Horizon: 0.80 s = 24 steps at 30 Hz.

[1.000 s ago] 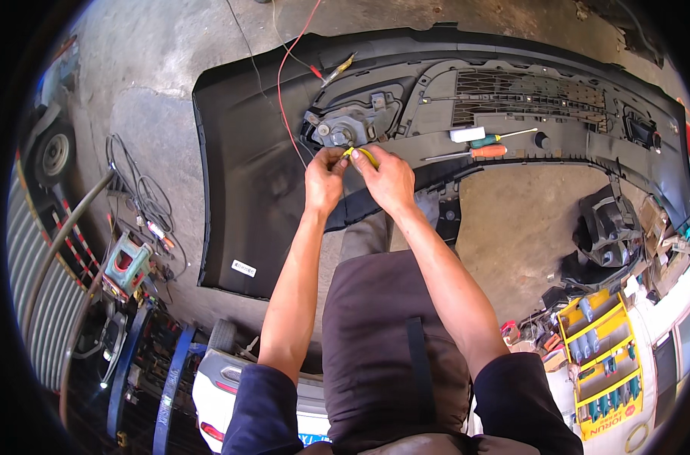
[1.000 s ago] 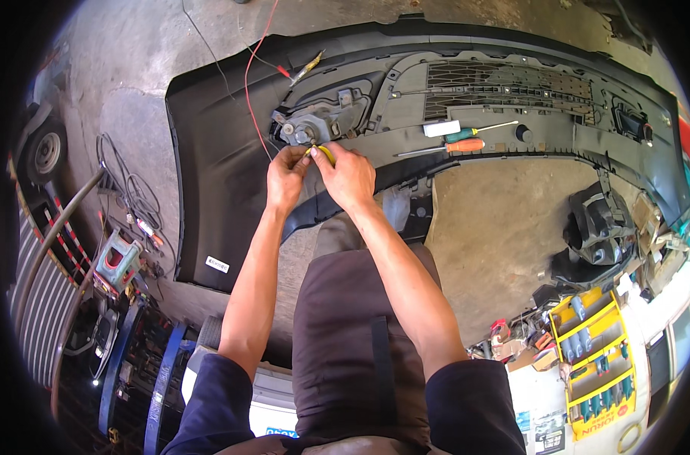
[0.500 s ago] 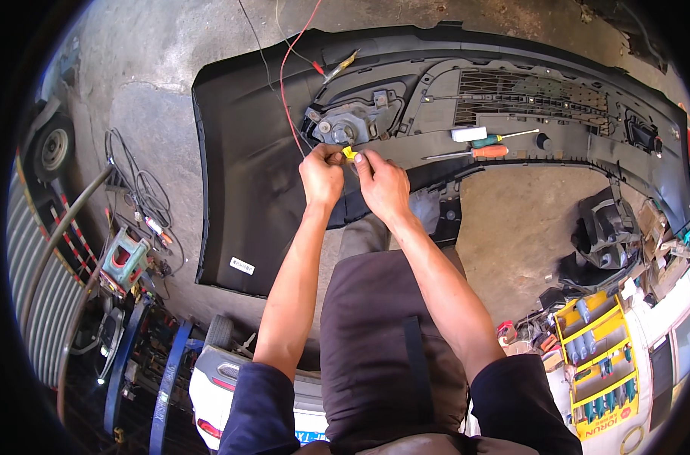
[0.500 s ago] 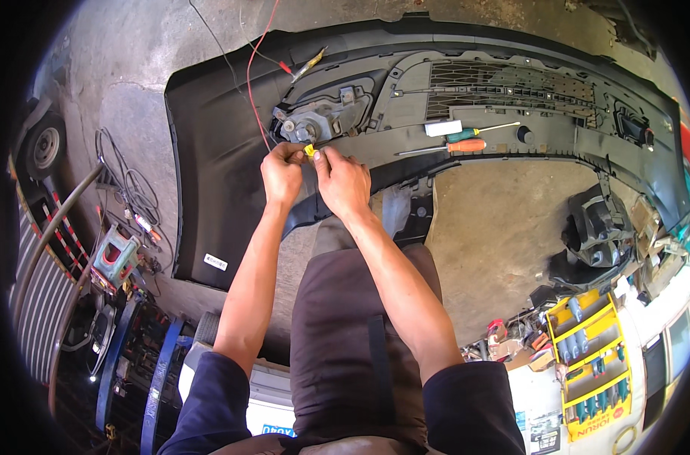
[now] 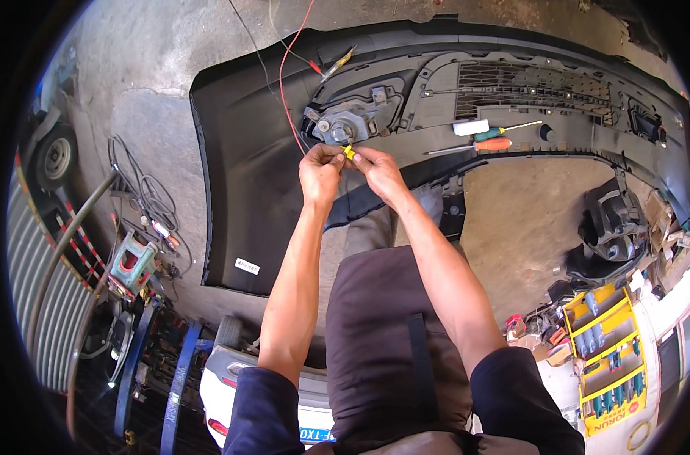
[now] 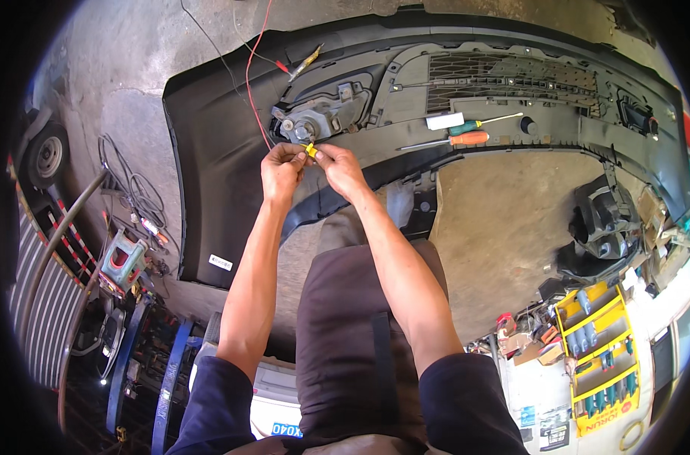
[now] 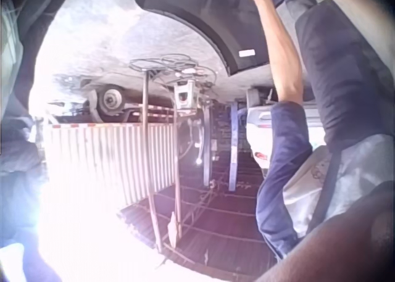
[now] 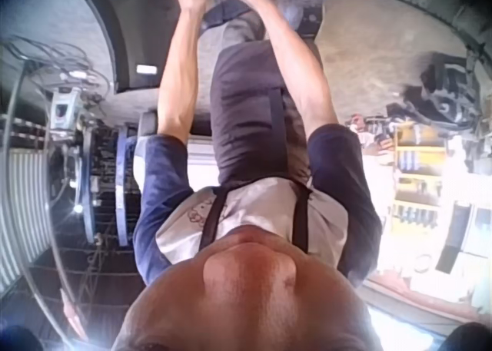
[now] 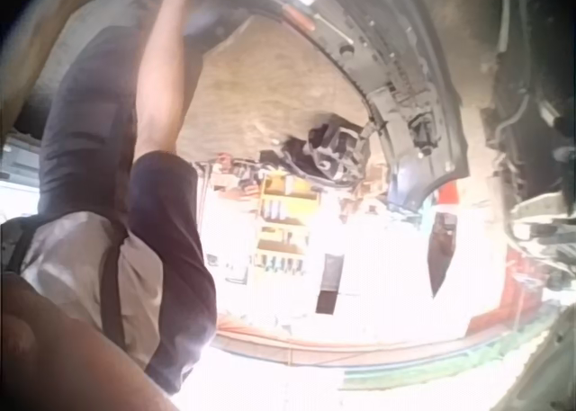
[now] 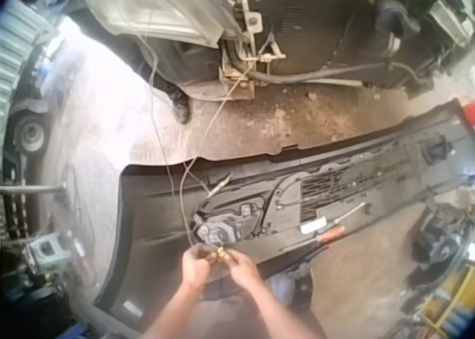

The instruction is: The person retrieves a roll of yellow tape from a vehicle's interior and walks to a detached car bumper lying on the floor. They use the tape to wrap and secure exposed wires and connectors on the back of the bumper, working methodically to insulate the electrical components.

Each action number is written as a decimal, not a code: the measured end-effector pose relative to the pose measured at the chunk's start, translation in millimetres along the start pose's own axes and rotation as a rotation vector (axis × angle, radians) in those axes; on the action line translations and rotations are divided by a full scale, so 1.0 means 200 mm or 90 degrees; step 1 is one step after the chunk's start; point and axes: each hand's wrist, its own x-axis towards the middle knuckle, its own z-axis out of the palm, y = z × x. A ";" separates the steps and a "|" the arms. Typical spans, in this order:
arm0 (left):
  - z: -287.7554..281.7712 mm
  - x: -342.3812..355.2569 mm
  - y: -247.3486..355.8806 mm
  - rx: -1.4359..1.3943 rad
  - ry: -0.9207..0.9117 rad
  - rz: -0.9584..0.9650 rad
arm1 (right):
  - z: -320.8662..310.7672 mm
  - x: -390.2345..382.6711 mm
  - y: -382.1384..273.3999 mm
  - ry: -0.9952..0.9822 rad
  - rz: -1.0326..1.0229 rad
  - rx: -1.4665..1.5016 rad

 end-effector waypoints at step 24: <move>0.07 -0.05 0.06 -0.021 0.050 -0.015 | 0.04 0.02 -0.15 0.247 -0.020 -0.139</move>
